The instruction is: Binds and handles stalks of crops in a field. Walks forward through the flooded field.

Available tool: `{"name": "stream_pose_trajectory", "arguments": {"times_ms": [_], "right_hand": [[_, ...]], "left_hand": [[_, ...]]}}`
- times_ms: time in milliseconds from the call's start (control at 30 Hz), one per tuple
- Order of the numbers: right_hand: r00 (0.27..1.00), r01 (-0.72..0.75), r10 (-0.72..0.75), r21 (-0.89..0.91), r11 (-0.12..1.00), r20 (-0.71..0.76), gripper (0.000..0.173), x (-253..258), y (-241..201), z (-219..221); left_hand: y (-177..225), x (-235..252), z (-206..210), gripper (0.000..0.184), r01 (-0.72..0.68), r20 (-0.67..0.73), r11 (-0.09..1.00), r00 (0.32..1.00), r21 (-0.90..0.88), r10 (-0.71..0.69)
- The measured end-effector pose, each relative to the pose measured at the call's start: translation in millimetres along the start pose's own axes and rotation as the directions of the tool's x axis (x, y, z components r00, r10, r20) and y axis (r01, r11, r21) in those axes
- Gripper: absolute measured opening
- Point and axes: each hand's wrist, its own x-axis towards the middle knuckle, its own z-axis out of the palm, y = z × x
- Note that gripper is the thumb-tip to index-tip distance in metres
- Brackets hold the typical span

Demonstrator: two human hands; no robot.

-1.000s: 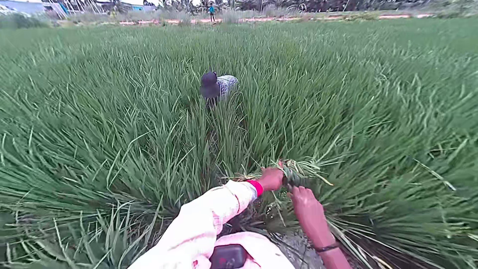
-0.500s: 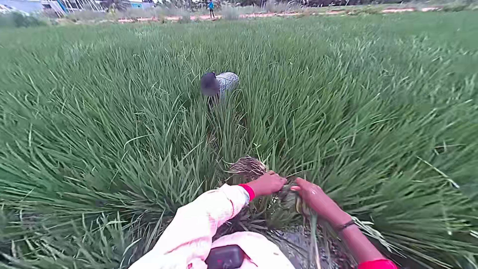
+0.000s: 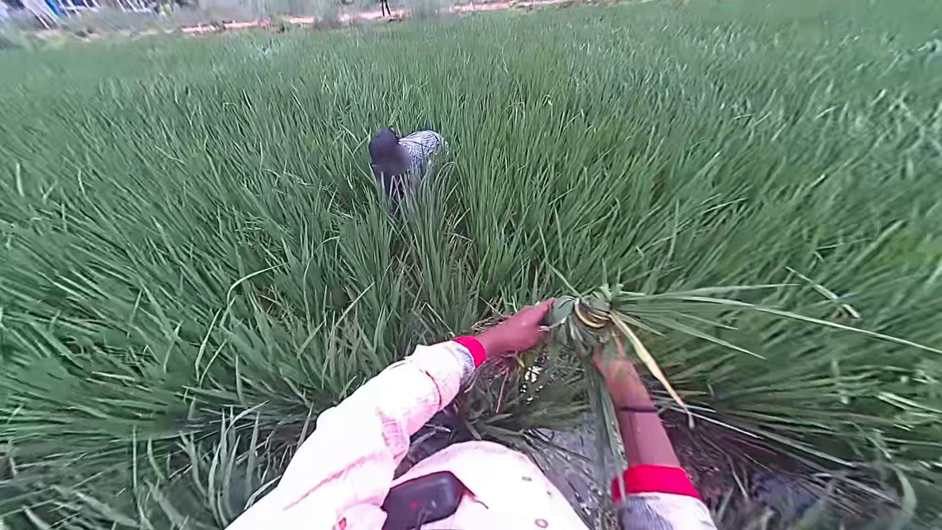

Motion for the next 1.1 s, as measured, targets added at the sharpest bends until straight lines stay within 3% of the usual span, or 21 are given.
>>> {"name": "stream_pose_trajectory", "arguments": {"times_ms": [67,100,133,200,267,333,367,433,567,667,733,800,933,1033,1100], "right_hand": [[0.997,0.064,-0.068,0.077,0.995,0.045,0.033,7,-9,2],[0.997,0.06,-0.065,0.091,0.994,0.048,0.021,11,-18,6],[0.996,0.078,-0.081,0.065,0.995,0.04,0.015,14,-24,8],[0.964,0.245,-0.256,-0.14,0.959,-0.065,0.022,14,-29,12],[0.817,0.477,-0.547,-0.32,0.819,-0.182,0.017,13,-27,23],[0.676,0.593,-0.691,-0.367,0.717,-0.256,0.012,16,-25,32],[0.647,0.623,-0.711,-0.347,0.701,-0.275,0.012,17,-26,35],[0.663,0.657,-0.708,-0.266,0.706,-0.242,0.016,18,-29,34],[0.735,0.67,-0.677,-0.132,0.731,-0.019,0.031,23,-29,14],[0.763,0.64,-0.621,-0.077,0.765,0.18,0.036,28,-29,-5],[0.707,0.706,-0.677,-0.145,0.693,0.202,0.033,29,-30,-10],[0.604,0.794,-0.771,-0.236,0.56,0.201,0.03,32,-30,-11],[0.461,0.844,-0.863,-0.403,0.354,0.207,0.024,38,-36,-12],[0.35,0.81,-0.921,-0.549,0.206,0.171,0.015,44,-46,-16],[0.329,0.771,-0.934,-0.611,0.179,0.14,0.01,45,-57,-17]], "left_hand": [[3,2,1,0.061,0.079,-0.069,0.994,0.994,-0.078,-0.085],[4,3,1,0.061,0.106,-0.108,0.987,0.987,-0.118,-0.119],[2,6,0,0.061,0.119,-0.139,0.979,0.98,-0.168,-0.143],[-9,14,0,0.061,0.085,-0.199,0.961,0.97,-0.265,-0.141],[-7,16,0,0.059,0.069,-0.224,0.949,0.964,-0.308,-0.143],[-5,20,2,0.059,0.045,-0.249,0.945,0.96,-0.324,-0.131],[-3,23,3,0.062,0.046,-0.257,0.943,0.957,-0.329,-0.137],[1,28,4,0.059,0.06,-0.279,0.948,0.948,-0.311,-0.152],[-1,22,1,0.046,0.05,-0.229,0.968,0.968,-0.244,-0.108],[-6,25,-2,0.036,0.027,-0.172,0.945,0.981,-0.326,-0.087],[-20,34,-2,0.036,-0.001,-0.118,0.982,0.993,-0.188,-0.022],[-29,40,-2,0.044,-0.009,-0.096,1.0,0.995,-0.024,0.007],[47,31,-3,0.059,0.17,-0.092,0.985,0.981,0.007,-0.168],[52,35,-10,0.057,0.085,-0.052,0.996,0.995,0.031,-0.084],[49,42,-12,0.052,0.003,-0.051,0.999,0.999,0.039,-0.001]]}}
